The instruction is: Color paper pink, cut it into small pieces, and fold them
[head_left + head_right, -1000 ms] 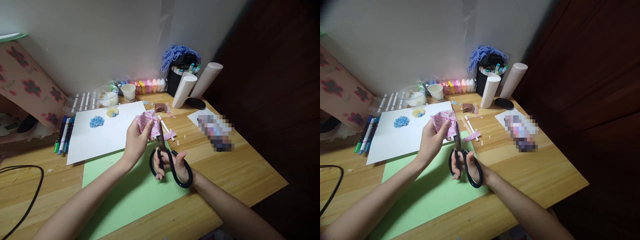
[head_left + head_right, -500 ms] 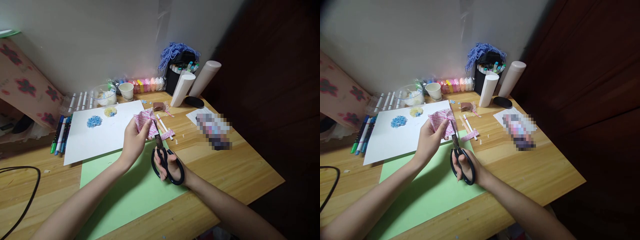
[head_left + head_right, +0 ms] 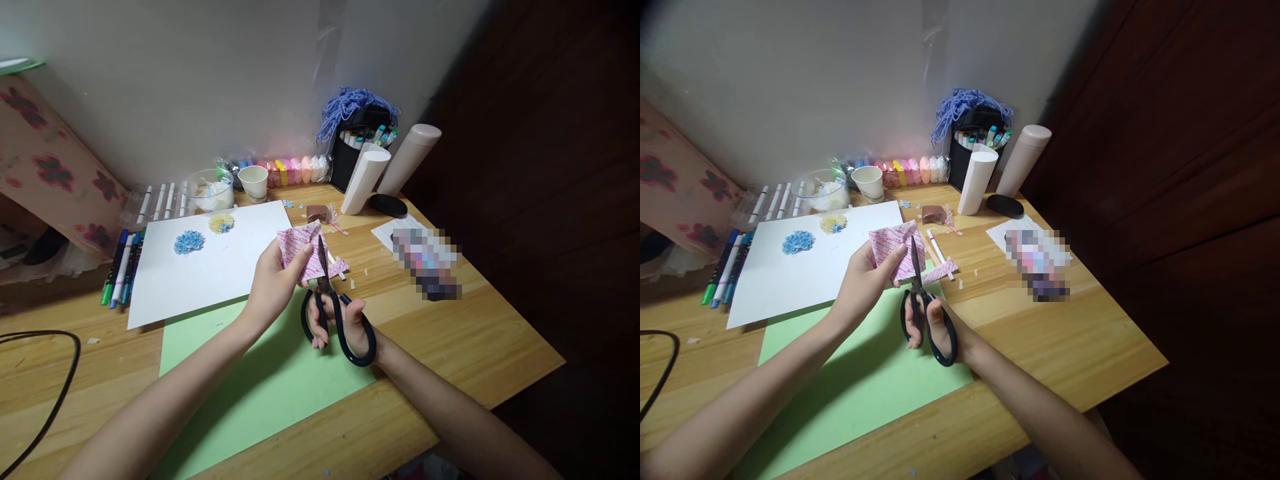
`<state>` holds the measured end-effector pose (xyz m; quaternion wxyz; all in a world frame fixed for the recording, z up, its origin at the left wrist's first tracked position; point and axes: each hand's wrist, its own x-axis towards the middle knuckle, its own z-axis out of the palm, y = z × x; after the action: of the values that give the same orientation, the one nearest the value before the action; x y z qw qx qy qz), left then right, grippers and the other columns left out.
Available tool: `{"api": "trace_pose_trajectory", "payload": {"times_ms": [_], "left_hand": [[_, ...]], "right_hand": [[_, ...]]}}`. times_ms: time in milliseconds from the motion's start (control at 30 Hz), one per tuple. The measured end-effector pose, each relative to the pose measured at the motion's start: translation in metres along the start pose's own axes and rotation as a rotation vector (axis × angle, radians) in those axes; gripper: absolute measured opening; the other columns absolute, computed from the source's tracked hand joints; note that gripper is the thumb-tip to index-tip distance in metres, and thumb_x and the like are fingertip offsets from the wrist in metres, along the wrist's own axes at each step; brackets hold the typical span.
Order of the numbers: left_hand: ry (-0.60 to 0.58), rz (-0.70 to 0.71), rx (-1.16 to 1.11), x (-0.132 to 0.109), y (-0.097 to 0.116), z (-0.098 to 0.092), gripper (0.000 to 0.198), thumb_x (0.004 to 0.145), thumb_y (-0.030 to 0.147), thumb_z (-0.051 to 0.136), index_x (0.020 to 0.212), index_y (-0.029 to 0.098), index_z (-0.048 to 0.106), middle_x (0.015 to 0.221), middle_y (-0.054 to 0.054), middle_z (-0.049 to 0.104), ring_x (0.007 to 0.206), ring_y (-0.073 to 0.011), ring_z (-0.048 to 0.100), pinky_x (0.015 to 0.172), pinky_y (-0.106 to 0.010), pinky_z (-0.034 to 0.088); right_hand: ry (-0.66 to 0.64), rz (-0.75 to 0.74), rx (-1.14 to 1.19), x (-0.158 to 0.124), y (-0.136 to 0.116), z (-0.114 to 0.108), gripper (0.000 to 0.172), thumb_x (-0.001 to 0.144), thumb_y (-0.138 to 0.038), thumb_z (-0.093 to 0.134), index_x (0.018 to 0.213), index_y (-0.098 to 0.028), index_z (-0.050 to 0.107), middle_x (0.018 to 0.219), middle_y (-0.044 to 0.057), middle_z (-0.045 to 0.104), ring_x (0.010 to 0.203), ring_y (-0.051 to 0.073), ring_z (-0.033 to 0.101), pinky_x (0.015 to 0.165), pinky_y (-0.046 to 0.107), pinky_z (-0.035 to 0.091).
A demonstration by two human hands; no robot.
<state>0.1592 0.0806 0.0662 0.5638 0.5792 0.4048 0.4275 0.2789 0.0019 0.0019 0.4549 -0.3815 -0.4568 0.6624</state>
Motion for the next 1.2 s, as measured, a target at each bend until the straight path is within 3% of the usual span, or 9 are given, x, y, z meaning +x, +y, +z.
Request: {"api": "trace_pose_trajectory", "payload": {"times_ms": [233, 767, 900, 1033, 1200], "left_hand": [[-0.020, -0.033, -0.024, 0.000, 0.000, 0.000, 0.026, 0.081, 0.036, 0.066, 0.071, 0.016, 0.053, 0.051, 0.005, 0.052, 0.041, -0.0077, 0.046, 0.041, -0.019, 0.039], [-0.116, -0.197, -0.168, 0.003, -0.001, -0.002, 0.034, 0.073, 0.045, 0.071, 0.071, 0.015, 0.056, 0.055, 0.003, 0.054, 0.044, -0.0077, 0.046, 0.044, -0.020, 0.041], [-0.084, -0.209, -0.185, 0.005, -0.002, -0.003, 0.036, 0.072, 0.048, 0.071, 0.078, 0.014, 0.061, 0.066, -0.001, 0.062, 0.055, -0.0113, 0.055, 0.053, -0.023, 0.048], [0.010, -0.159, -0.094, 0.008, -0.009, -0.007, 0.039, 0.073, 0.050, 0.069, 0.081, 0.013, 0.064, 0.076, -0.003, 0.065, 0.065, -0.0129, 0.055, 0.057, -0.021, 0.044], [-0.042, -0.151, -0.001, 0.007, -0.017, -0.007, 0.043, 0.072, 0.054, 0.068, 0.083, 0.013, 0.065, 0.078, -0.004, 0.065, 0.067, -0.0150, 0.055, 0.057, -0.022, 0.042]], "right_hand": [[0.049, 0.042, -0.123, -0.004, -0.001, -0.004, 0.082, 0.053, -0.096, 0.025, 0.077, -0.020, 0.044, 0.050, -0.006, 0.044, 0.043, 0.011, 0.047, 0.054, 0.030, 0.051], [0.165, -0.037, -0.195, -0.003, 0.005, -0.002, 0.071, 0.061, -0.090, 0.037, 0.073, -0.020, 0.044, 0.042, -0.009, 0.040, 0.031, 0.008, 0.040, 0.034, 0.020, 0.038], [0.147, -0.007, -0.183, -0.002, 0.004, -0.001, 0.074, 0.059, -0.092, 0.035, 0.073, -0.020, 0.045, 0.042, -0.008, 0.041, 0.032, 0.009, 0.043, 0.035, 0.021, 0.039], [0.096, 0.035, -0.134, 0.002, 0.007, 0.000, 0.081, 0.053, -0.095, 0.030, 0.074, -0.019, 0.046, 0.045, -0.006, 0.046, 0.039, 0.010, 0.046, 0.043, 0.024, 0.043], [0.105, 0.074, -0.082, 0.005, 0.006, 0.001, 0.087, 0.051, -0.097, 0.022, 0.078, -0.018, 0.048, 0.048, -0.005, 0.047, 0.042, 0.011, 0.049, 0.049, 0.027, 0.045]]}}
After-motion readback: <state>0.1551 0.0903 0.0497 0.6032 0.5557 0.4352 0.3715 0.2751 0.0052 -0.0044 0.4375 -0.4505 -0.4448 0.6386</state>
